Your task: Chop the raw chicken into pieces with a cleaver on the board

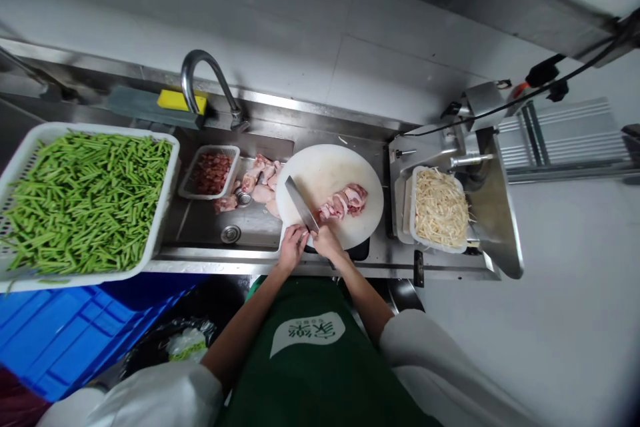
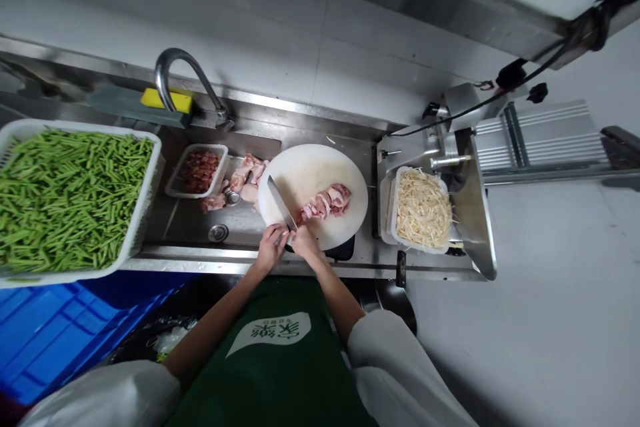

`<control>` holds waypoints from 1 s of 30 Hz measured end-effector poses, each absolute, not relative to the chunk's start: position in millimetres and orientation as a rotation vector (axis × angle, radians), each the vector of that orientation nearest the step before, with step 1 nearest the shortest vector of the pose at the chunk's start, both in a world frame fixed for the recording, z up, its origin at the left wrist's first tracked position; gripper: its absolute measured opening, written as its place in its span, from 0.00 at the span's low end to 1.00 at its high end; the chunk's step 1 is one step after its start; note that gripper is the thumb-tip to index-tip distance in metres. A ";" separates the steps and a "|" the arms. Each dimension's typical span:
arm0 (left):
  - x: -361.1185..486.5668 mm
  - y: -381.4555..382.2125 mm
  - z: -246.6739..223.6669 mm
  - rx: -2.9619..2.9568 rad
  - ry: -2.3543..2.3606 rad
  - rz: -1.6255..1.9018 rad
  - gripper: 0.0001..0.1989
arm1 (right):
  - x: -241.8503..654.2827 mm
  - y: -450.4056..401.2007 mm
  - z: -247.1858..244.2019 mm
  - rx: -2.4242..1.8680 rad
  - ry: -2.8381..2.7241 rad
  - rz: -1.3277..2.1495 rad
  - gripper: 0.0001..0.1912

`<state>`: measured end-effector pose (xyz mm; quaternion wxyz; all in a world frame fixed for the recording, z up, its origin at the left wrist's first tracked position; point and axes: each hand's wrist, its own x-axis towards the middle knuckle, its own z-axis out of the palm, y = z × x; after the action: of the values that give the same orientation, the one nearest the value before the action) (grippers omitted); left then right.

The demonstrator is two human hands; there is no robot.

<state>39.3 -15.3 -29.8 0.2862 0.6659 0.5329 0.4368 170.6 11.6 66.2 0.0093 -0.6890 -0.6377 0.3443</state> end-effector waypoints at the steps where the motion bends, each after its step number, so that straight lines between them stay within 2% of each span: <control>1: 38.2 -13.9 -31.2 1.800 1.418 1.158 0.09 | 174.0 14.7 66.7 -2.161 -1.975 1.121 0.16; 4: 36.6 -11.1 -33.9 1.836 1.434 1.142 0.09 | 186.3 8.3 70.1 -2.166 -1.936 1.207 0.18; 9: 35.6 -10.0 -33.0 1.766 1.544 1.206 0.09 | 220.1 -41.8 70.1 -2.221 -1.944 1.267 0.12; 14: 44.1 9.8 -17.3 1.692 1.544 1.223 0.09 | 259.9 -77.2 67.8 -2.167 -1.915 1.180 0.18; 18: 80.3 56.6 3.5 1.978 1.262 1.046 0.10 | 290.9 -93.7 69.1 -2.221 -1.560 1.039 0.20; 21: 109.3 93.2 14.7 2.202 1.079 0.770 0.11 | 311.6 -104.5 70.4 -2.261 -1.290 0.945 0.21; 26: 111.6 124.4 21.8 2.380 1.157 0.267 0.08 | 326.0 -120.5 71.5 -2.233 -1.119 0.880 0.21; 28: 100.2 130.2 22.7 2.312 1.167 0.251 0.09 | 323.2 -125.6 73.6 -2.250 -1.127 0.889 0.23; 30: 87.7 135.2 22.8 2.063 1.158 0.384 0.13 | 317.6 -128.5 77.8 -2.278 -1.212 0.909 0.23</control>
<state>87.7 135.2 22.8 0.3639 0.8017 0.4501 0.1492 317.6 -128.5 77.8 0.2012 -0.8156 -0.4340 0.3256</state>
